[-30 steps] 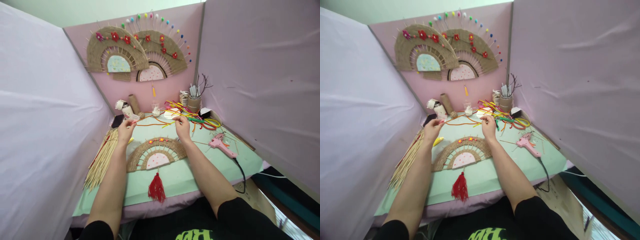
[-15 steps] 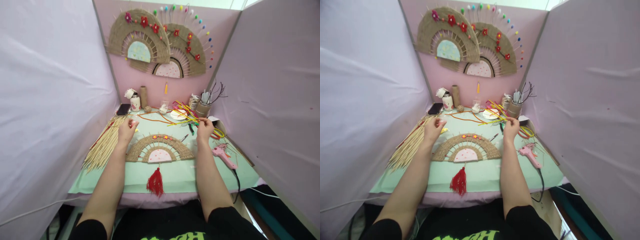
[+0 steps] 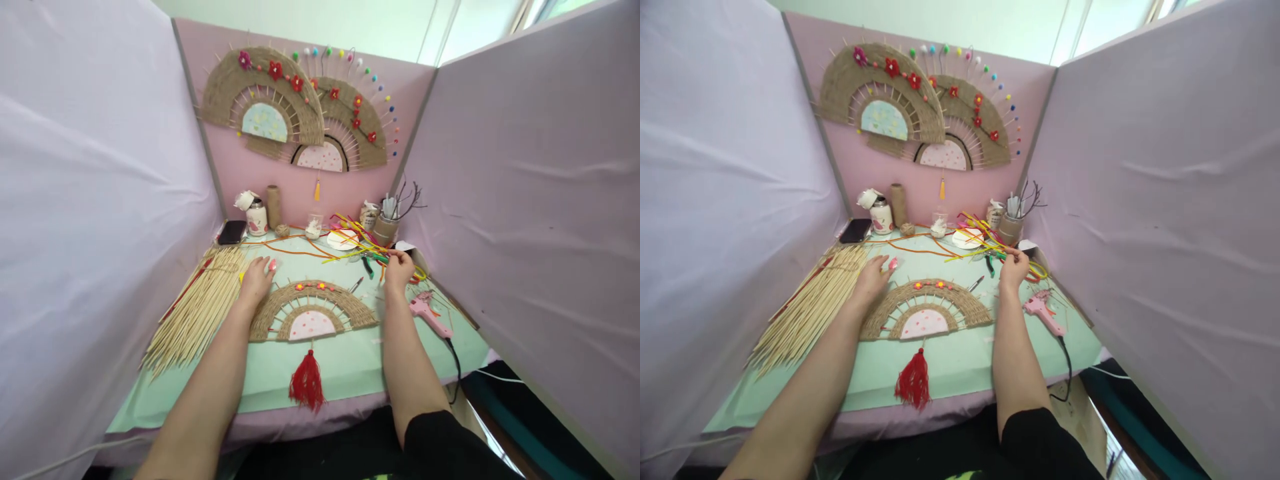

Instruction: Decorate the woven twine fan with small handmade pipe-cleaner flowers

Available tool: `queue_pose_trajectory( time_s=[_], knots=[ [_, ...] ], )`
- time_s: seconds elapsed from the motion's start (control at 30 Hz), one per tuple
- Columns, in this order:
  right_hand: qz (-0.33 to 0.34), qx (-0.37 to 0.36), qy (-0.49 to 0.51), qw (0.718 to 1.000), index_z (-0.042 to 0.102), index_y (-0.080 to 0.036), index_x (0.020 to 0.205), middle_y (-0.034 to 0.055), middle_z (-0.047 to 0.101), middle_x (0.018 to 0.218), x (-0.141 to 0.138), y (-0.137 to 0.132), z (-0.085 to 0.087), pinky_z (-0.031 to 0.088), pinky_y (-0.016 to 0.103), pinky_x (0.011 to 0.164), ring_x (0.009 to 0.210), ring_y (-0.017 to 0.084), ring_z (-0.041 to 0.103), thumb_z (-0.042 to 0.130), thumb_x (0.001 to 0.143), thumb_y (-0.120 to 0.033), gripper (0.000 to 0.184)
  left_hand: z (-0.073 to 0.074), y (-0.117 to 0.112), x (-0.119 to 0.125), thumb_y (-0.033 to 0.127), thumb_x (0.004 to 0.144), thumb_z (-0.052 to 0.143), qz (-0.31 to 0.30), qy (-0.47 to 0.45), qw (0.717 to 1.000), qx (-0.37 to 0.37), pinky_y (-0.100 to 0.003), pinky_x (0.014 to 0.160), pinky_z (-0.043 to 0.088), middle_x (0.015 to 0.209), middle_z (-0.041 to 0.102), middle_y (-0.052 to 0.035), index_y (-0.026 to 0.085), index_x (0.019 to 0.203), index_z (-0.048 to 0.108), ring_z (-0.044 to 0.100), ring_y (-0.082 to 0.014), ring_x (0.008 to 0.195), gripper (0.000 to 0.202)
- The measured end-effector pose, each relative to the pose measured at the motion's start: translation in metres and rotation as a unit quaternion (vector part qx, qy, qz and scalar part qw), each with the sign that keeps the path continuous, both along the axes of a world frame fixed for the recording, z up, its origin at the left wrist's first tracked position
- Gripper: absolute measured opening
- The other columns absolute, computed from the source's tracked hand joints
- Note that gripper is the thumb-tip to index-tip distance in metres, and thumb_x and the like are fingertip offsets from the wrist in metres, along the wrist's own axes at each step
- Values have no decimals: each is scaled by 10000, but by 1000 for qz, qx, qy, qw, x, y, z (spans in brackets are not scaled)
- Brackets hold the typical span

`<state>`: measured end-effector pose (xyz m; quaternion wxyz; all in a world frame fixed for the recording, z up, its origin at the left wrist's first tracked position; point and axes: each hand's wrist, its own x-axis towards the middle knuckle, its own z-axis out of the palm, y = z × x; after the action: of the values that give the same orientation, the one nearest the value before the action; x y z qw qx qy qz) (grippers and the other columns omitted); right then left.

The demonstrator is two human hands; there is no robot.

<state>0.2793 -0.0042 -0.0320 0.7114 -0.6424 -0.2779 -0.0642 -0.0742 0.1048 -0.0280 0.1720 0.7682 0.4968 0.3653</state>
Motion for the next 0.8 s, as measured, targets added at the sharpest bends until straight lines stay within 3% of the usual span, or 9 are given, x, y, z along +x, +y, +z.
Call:
queue_pose_trajectory(
  time_s=[0.1,0.23,0.37,0.57,0.7,0.8],
  knots=[
    [-41,3,10,999,641,-153,786,50,637,782,0,-4,2,445,315,722,734,179,547,418,668,-239,266,1,3,-10,295,822,535,12,30,999,31,-398,1032,391,1246,601,-185,132,1176,626,539,-301,1185,400],
    [-56,-7,2,998,657,-148,794,47,638,750,-4,-19,0,436,305,695,701,176,539,437,687,-259,269,0,3,-28,406,795,562,96,135,985,44,-486,961,403,1107,635,-211,135,1144,652,538,-374,1124,451],
    [-54,-29,-14,998,673,-148,794,43,632,740,-10,-43,-4,426,291,683,692,168,530,467,704,-277,259,-1,2,-40,549,727,597,132,229,963,-47,-490,891,431,1132,602,-224,147,1156,651,510,-415,1140,590],
    [-43,-66,-42,996,682,-147,854,44,624,763,-7,-76,-1,411,280,657,674,159,516,461,748,-300,289,7,-2,-38,400,781,564,117,236,959,-108,-394,869,464,1186,559,-218,142,1222,593,594,-336,1070,511],
    [-50,-83,-49,994,677,-147,852,39,619,739,0,-89,6,407,271,632,655,157,514,451,769,-331,303,9,-4,-36,341,792,542,159,202,961,-104,-393,803,489,1223,532,-242,110,1291,521,631,-328,997,549],
    [-48,-96,-46,993,678,-142,850,35,615,705,6,-94,12,399,266,597,614,153,502,452,774,-358,321,3,0,-37,297,819,496,155,205,963,-83,-392,798,486,1136,590,-244,81,1283,525,635,-331,987,514]
  ],
)
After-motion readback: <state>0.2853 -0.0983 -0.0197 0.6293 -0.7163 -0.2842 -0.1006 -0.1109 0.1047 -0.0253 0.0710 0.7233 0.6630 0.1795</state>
